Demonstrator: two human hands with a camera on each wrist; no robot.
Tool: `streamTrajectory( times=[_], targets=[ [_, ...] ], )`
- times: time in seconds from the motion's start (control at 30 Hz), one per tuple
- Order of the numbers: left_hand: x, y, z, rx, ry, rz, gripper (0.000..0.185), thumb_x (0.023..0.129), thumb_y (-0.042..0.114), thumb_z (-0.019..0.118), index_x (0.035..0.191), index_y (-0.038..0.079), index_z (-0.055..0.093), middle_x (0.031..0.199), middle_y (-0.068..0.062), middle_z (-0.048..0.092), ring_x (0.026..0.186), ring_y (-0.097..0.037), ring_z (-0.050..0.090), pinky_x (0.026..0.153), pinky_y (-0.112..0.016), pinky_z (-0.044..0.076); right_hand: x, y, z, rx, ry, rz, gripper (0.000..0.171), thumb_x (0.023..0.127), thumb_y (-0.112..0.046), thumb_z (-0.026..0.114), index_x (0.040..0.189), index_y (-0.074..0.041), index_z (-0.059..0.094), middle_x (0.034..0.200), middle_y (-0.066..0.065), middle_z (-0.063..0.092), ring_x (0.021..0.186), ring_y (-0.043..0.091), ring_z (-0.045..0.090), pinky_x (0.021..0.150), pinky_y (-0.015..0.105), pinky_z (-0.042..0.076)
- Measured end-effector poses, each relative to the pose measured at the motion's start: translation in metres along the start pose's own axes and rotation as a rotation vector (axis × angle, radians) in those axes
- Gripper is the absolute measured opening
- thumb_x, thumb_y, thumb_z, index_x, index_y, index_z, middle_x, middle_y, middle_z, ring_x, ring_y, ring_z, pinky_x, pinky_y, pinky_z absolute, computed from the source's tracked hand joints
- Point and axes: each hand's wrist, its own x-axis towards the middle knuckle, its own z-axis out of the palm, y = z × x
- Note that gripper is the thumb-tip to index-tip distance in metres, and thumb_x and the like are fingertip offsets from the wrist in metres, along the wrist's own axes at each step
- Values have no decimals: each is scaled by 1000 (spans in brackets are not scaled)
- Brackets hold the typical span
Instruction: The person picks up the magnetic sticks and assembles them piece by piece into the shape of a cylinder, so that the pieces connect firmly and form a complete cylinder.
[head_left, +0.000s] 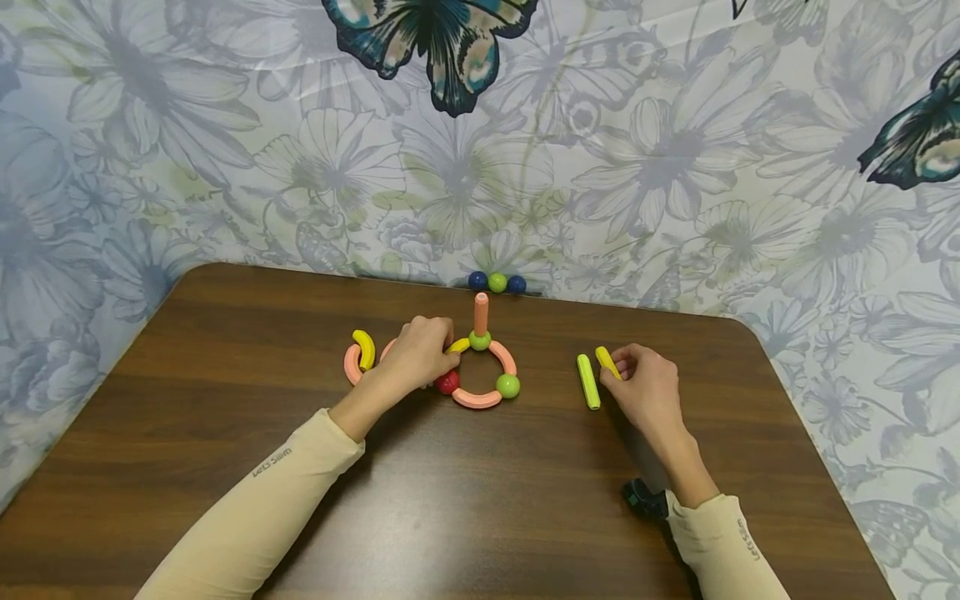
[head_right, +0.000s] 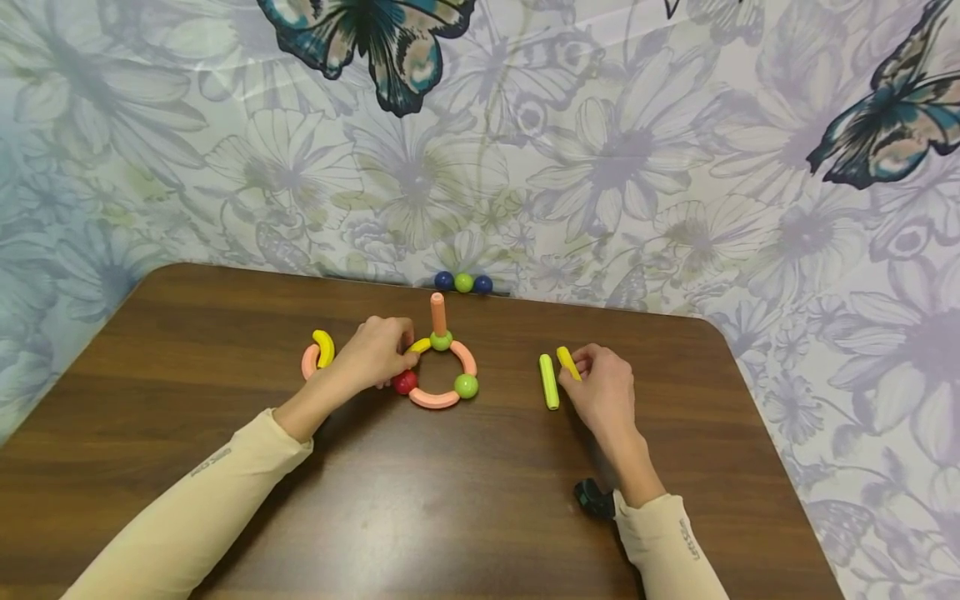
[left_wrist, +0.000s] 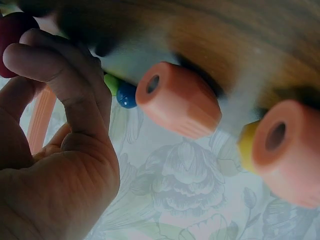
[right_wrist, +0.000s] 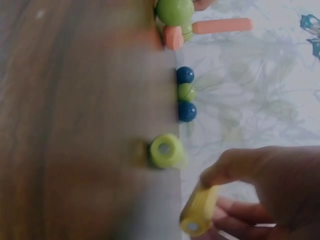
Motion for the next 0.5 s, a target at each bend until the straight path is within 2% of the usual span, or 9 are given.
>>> streamTrajectory(
  times=[0.1, 0.2, 0.3, 0.5],
  targets=[
    [-1, 1, 0, -27, -28, -18, 15, 94, 8, 72, 88, 3, 59, 71, -11, 62, 40, -15, 60, 41, -27, 50, 3, -7, 0, 66, 78, -40, 20, 91, -14, 77, 104, 0, 75, 89, 11, 73, 77, 24, 68, 71, 35, 55],
    [-1, 1, 1, -51, -56, -29, 14, 95, 7, 71, 93, 1, 59, 72, -12, 64, 38, -14, 60, 40, -27, 51, 4, -16, -1, 138, 121, -98, 24, 93, -11, 79, 114, 2, 75, 95, 14, 73, 81, 27, 71, 73, 41, 61],
    [0, 1, 1, -62, -75, -35, 14, 95, 7, 71, 95, 1, 58, 74, -13, 64, 37, -13, 61, 40, -28, 52, 3, -26, -1, 198, 118, -147, 27, 94, -7, 79, 119, 1, 75, 100, 15, 71, 85, 29, 72, 76, 46, 63],
    [0, 2, 1, -69, -82, -45, 14, 96, 7, 70, 94, 2, 58, 73, -13, 65, 38, -14, 62, 40, -28, 52, 2, -52, 3, 300, 59, -170, 27, 96, -7, 78, 121, -2, 72, 109, 13, 70, 94, 27, 73, 82, 45, 64]
  ],
)
